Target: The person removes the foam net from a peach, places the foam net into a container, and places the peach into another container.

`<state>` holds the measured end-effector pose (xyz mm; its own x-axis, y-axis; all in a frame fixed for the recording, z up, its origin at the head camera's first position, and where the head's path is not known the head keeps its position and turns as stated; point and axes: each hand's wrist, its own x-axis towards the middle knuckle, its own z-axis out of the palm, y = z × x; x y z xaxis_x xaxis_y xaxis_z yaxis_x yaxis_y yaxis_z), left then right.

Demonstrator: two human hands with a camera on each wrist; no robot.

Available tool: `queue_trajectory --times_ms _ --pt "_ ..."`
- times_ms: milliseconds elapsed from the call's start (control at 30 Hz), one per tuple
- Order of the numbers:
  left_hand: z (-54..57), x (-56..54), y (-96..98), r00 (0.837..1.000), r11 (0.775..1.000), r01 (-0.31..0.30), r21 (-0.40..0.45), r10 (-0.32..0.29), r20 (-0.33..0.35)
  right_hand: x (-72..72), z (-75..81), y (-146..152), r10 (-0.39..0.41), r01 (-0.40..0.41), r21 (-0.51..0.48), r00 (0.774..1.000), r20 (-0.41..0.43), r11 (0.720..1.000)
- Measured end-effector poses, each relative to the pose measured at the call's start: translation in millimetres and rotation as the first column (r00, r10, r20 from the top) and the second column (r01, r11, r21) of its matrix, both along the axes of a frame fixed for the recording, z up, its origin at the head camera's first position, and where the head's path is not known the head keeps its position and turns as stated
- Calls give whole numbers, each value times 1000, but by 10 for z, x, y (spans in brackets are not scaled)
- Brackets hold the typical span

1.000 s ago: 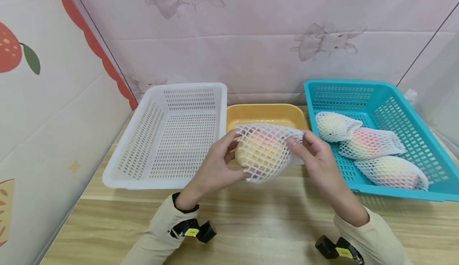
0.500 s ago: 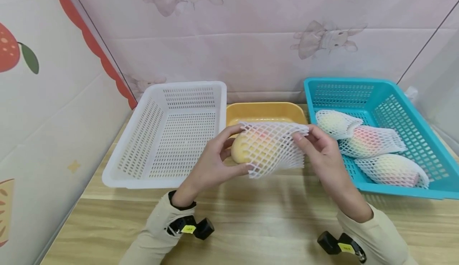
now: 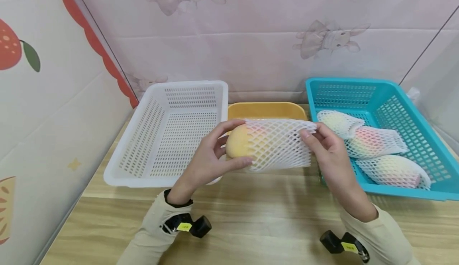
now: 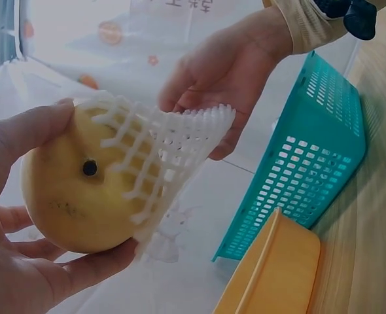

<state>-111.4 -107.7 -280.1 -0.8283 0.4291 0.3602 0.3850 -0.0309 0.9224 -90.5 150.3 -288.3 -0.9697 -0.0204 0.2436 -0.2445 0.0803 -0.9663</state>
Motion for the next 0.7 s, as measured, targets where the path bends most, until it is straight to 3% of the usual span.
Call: queue_trajectory --times_ms 267,700 --pt "9 -18 -38 1000 1000 8 4 -8 -14 -10 -9 32 24 -26 -79 1000 -20 997" --pt "12 -45 -90 999 1000 -12 -4 11 -32 -28 -10 53 20 -25 -121 999 -35 992"
